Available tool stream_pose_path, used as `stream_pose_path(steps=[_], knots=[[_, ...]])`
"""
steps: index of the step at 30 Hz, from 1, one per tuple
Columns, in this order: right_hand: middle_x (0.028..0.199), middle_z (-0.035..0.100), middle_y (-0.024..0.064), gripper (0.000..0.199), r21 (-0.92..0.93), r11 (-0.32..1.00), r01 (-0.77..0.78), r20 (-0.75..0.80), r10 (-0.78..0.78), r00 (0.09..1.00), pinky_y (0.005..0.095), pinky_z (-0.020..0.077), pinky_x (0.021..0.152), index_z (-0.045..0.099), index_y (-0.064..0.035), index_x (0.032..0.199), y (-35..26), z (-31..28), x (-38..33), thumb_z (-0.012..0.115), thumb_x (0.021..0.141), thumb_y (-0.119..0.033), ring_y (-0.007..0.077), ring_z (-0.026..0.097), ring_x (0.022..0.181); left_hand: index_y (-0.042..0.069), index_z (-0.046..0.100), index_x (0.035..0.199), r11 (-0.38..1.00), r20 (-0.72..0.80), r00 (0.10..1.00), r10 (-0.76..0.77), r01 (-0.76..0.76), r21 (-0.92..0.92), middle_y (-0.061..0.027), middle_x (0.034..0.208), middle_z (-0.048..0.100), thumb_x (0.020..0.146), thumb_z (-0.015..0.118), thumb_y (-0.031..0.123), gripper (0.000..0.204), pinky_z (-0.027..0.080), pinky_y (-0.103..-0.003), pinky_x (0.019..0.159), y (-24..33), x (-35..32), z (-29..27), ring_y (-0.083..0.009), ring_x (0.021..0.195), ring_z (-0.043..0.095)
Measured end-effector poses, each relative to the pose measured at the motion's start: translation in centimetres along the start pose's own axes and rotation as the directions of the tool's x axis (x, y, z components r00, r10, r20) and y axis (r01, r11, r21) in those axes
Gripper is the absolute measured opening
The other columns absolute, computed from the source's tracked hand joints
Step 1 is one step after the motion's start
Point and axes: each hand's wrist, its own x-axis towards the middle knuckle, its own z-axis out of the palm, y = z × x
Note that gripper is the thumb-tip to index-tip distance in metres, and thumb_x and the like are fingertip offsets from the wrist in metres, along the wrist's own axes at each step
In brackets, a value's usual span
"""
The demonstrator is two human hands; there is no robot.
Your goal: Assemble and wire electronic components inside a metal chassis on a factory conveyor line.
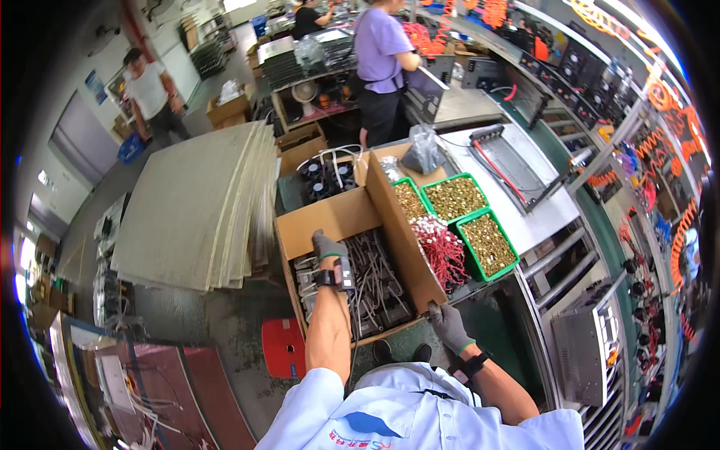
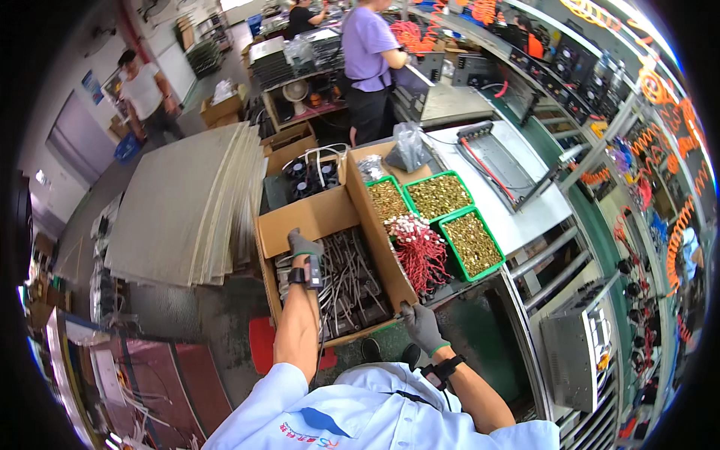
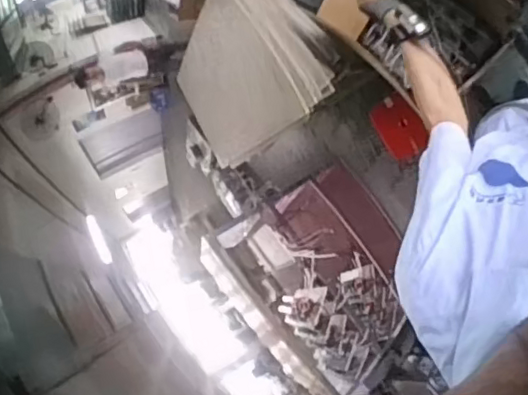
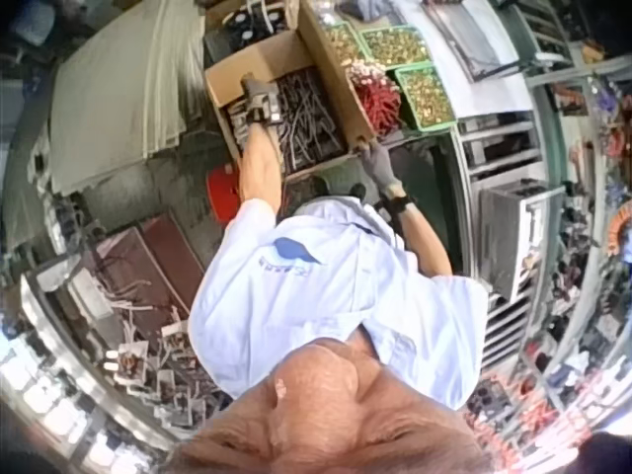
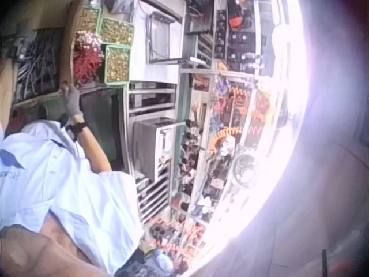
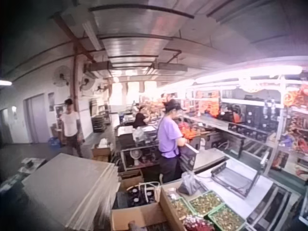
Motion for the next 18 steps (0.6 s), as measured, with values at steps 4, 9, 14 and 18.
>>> stream_pose_path(steps=[4, 9, 14, 18], knots=[[0.071, 0.06, 0.0249, 0.043, -0.057, 0.994, -0.09, -0.048, 0.088, 0.995, 0.0456, 0.0462, 0.06, 0.06, 0.003, 0.092, -0.2, -2.1, -1.2, 0.05, 0.099, -0.038, 0.0377, 0.062, 0.066, 0.002, 0.06, 0.101, 0.776, -0.057, 0.905, 0.421, -0.328, 0.538, -0.0107, 0.093, 0.068, 0.09, 0.062, 0.025, 0.025, 0.052, -0.036, 0.065, 0.8, -4.0, 10.6, -0.0248, 0.083, 0.065], [0.084, 0.064, 0.0219, 0.026, -0.205, 0.965, 0.162, 0.006, -0.164, 0.986, 0.0506, 0.0501, 0.065, 0.058, -0.0034, 0.113, -2.4, 1.5, -0.5, 0.051, 0.097, -0.023, 0.0428, 0.063, 0.077, 0.0, 0.06, 0.087, -0.024, 0.678, 0.542, 0.496, -0.772, 0.635, -0.0131, 0.072, 0.061, 0.089, 0.068, 0.02, 0.022, 0.052, -0.037, 0.059, 13.8, 11.5, 10.4, -0.0234, 0.063, 0.06], [0.097, 0.063, 0.0224, 0.029, -0.24, 0.965, 0.107, -0.023, -0.115, 0.993, 0.0501, 0.0508, 0.073, 0.056, -0.0041, 0.119, -0.8, 0.4, -0.8, 0.052, 0.095, -0.021, 0.0423, 0.063, 0.087, 0.006, 0.058, 0.104, 0.974, 0.223, 0.974, -0.028, -0.024, 0.225, -0.0064, 0.076, 0.052, 0.091, 0.061, 0.017, 0.017, 0.054, -0.036, 0.064, 9.3, 10.0, 16.4, -0.0208, 0.068, 0.057], [0.1, 0.065, 0.0202, 0.03, -0.165, 0.984, 0.063, -0.082, -0.077, 0.994, 0.0489, 0.0514, 0.073, 0.059, -0.0058, 0.118, -0.9, 0.2, -1.1, 0.053, 0.095, -0.024, 0.0431, 0.063, 0.087, 0.003, 0.056, 0.114, 0.863, 0.328, 0.934, -0.139, -0.049, 0.503, -0.0076, 0.089, 0.057, 0.092, 0.059, 0.021, 0.028, 0.054, -0.037, 0.065, 10.0, 3.0, 15.5, -0.0217, 0.068, 0.058]])
